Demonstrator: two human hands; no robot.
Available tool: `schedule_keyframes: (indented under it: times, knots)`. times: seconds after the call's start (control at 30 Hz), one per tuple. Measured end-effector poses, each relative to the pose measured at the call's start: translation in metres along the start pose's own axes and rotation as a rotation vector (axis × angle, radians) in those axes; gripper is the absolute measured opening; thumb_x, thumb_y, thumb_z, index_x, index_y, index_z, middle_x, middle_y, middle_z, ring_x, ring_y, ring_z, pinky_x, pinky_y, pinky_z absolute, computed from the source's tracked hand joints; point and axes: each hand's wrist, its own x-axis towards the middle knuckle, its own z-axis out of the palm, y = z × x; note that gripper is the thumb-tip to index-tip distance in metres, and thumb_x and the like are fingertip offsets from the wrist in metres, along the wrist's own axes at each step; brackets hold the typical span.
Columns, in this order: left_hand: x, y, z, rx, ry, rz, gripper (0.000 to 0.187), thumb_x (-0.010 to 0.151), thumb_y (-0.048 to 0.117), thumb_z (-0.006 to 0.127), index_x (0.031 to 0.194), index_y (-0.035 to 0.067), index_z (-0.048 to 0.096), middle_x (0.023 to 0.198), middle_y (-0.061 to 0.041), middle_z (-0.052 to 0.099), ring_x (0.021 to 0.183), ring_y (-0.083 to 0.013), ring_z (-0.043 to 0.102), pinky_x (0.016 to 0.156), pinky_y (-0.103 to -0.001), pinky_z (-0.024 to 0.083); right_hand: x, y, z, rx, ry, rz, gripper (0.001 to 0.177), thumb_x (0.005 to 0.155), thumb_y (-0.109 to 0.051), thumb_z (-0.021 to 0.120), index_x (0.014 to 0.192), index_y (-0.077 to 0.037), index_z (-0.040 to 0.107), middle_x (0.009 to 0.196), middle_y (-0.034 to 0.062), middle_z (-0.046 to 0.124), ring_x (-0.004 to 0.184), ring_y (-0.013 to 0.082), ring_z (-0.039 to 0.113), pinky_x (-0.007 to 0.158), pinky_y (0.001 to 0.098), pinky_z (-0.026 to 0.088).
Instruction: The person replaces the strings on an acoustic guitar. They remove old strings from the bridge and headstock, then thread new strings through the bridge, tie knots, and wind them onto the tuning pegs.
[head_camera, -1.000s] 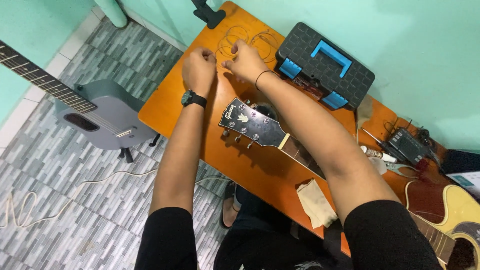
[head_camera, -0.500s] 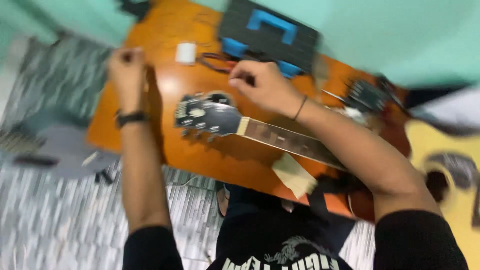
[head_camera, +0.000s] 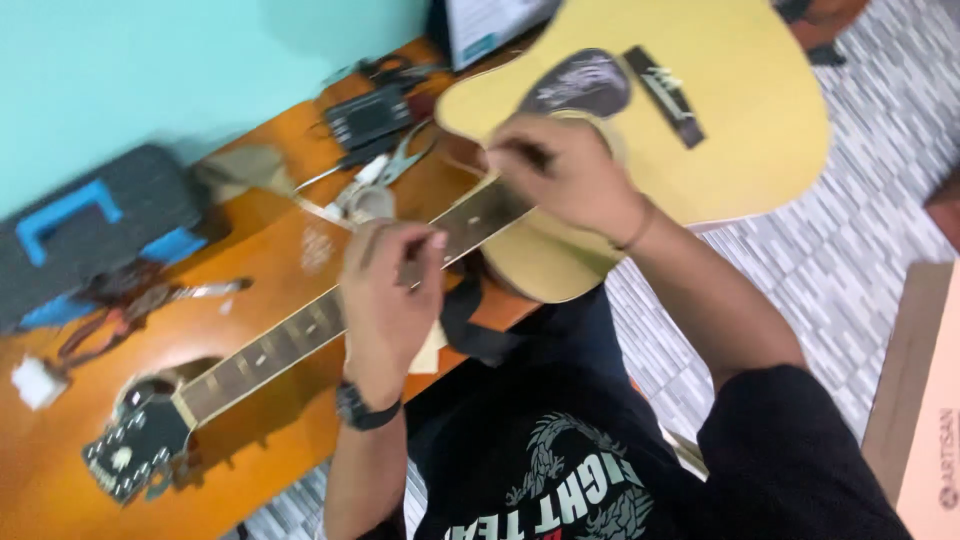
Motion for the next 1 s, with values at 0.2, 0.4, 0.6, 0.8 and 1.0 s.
schedule_keyframes:
  times: [0.2, 0.4, 0.6, 0.8, 1.0]
  knots:
    - [0.06, 0.066, 0.146, -0.009, -0.081, 0.335, 0.007, 0.1, 0.017, 0.067, 0.099, 0.01, 0.067, 0.091, -0.005, 0.06, 0.085, -0.031, 0.061, 0.084, -0.041, 0.05, -0.105, 0.129, -0.133, -0.249, 0.477, 0.307, 0.008, 0.107, 0.002, 0.068, 0.108, -0.004, 0.073, 0.081, 0.0097, 0.07, 0.072, 0.0197, 0.069, 0.059, 0.028, 0.054]
    - [0.117, 0.074, 0.263, 0.356, -0.348, 0.337, 0.022, 0.1, 0.029, 0.068, 0.115, 0.012, 0.07, 0.114, -0.007, 0.066, 0.11, -0.0283, 0.055, 0.091, -0.047, 0.044, -0.108, 0.15, -0.171, -0.369, 0.417, 0.285, 0.016, 0.096, 0.005, 0.067, 0.11, 0.0, 0.071, 0.102, 0.0125, 0.065, 0.088, 0.0251, 0.06, 0.075, 0.0365, 0.052]
    - [0.128, 0.044, 0.313, 0.581, -0.424, 0.447, 0.014, 0.091, 0.012, 0.072, 0.078, 0.016, 0.075, 0.076, -0.004, 0.063, 0.082, -0.0307, 0.054, 0.074, -0.045, 0.037, -0.095, 0.169, -0.177, -0.391, 0.314, 0.245, 0.016, 0.098, 0.0, 0.065, 0.114, 0.001, 0.07, 0.103, 0.0151, 0.069, 0.09, 0.0318, 0.068, 0.082, 0.0411, 0.053]
    - [0.124, 0.033, 0.32, 0.547, -0.311, 0.505, 0.016, 0.088, 0.003, 0.07, 0.083, 0.017, 0.074, 0.085, -0.004, 0.061, 0.083, -0.0293, 0.052, 0.077, -0.043, 0.038, -0.082, 0.173, -0.173, -0.399, 0.238, 0.258, 0.016, 0.099, -0.002, 0.06, 0.112, -0.003, 0.069, 0.098, 0.014, 0.069, 0.086, 0.036, 0.064, 0.071, 0.0445, 0.05]
    - [0.125, 0.031, 0.322, 0.596, -0.276, 0.582, 0.016, 0.079, -0.002, 0.07, 0.08, 0.014, 0.071, 0.079, -0.005, 0.058, 0.081, -0.0285, 0.052, 0.076, -0.041, 0.035, -0.078, 0.179, -0.165, -0.585, 0.195, 0.281, 0.014, 0.103, -0.013, 0.061, 0.11, -0.01, 0.074, 0.092, 0.0109, 0.068, 0.082, 0.0369, 0.063, 0.054, 0.049, 0.048]
